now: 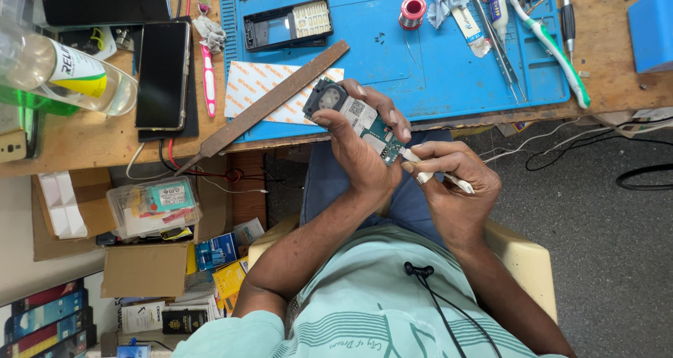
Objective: The person sits at a repair bench and probes a disassembled phone motherboard with multimeter test leads, checking points on the board. They then attach the board to the phone body, connect a cable, and press buttons as the phone screen powers on.
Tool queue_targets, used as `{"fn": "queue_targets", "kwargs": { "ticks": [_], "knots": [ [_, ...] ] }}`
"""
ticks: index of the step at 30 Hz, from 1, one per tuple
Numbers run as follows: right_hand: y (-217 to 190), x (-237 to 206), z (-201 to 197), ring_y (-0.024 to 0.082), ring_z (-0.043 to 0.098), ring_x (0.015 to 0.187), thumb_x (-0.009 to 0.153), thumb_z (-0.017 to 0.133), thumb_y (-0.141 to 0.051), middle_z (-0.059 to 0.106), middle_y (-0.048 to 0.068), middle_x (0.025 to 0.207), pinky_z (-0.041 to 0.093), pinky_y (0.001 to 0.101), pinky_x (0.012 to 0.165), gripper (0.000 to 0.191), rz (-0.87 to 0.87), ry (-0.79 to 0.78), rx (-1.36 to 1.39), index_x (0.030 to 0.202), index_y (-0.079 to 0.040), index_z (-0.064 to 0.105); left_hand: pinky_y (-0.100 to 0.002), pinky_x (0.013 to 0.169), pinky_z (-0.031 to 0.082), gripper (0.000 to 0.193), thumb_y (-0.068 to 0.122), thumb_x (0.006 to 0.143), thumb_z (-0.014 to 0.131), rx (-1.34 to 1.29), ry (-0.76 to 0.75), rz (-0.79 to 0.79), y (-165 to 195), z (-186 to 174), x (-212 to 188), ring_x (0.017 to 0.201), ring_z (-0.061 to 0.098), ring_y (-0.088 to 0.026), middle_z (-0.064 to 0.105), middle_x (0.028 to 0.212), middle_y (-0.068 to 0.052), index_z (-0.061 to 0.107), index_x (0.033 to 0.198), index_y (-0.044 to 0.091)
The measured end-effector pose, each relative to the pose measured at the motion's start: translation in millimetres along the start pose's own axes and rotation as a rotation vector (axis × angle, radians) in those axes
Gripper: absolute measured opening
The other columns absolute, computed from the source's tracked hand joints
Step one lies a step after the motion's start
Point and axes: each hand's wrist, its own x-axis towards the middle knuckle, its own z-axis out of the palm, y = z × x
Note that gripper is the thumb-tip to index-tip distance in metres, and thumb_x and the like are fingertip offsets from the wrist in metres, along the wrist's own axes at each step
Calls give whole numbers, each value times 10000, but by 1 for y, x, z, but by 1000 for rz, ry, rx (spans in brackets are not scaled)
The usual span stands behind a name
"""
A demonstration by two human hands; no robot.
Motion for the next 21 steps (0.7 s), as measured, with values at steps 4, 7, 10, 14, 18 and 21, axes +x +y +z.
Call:
{"fn": "queue_targets", "kwargs": {
  "ticks": [4,7,10,14,18,21],
  "knots": [
    [6,-4,1,130,715,999,881,760,154,726,119,1107,628,260,866,192,29,14,56,931,-26,717,-322,556,516,608,706,1021,430,48,-11,16,-3,-2,-2,595,575,-170,532,780,-70,443,1129,107],
    [8,-7,2,131,708,1012,888,767,150,726,123,1129,616,261,873,190,68,8,84,935,-25,708,-317,584,501,649,733,1016,405,26,-37,-23,1,1,1,613,576,-176,538,789,-75,451,1129,96],
    [3,-4,1,162,675,1150,853,797,137,682,130,1236,593,295,988,235,-35,6,66,918,-42,659,-299,645,495,712,764,1010,356,-82,-59,-57,12,5,11,714,583,-169,561,875,-82,475,1177,82],
    [-15,6,-8,185,684,1159,818,805,16,692,128,1268,608,298,933,311,65,-9,32,1095,-44,678,-313,775,500,613,671,1069,359,-71,-56,-130,35,5,21,855,596,-166,566,958,-73,475,1171,78],
    [-24,19,-17,203,715,1097,879,801,-52,732,129,1182,579,309,926,357,-137,-129,-310,1217,-3,696,-317,818,518,353,457,1114,446,228,-106,-230,34,5,19,925,623,-161,597,1028,-60,469,1215,119],
    [-14,30,-13,194,735,971,912,779,-26,777,117,1084,584,296,856,317,-15,-160,-285,1221,10,723,-327,871,537,242,262,1156,507,377,-154,-270,28,3,18,983,624,-163,631,1091,-89,487,1286,59]
  ]
}}
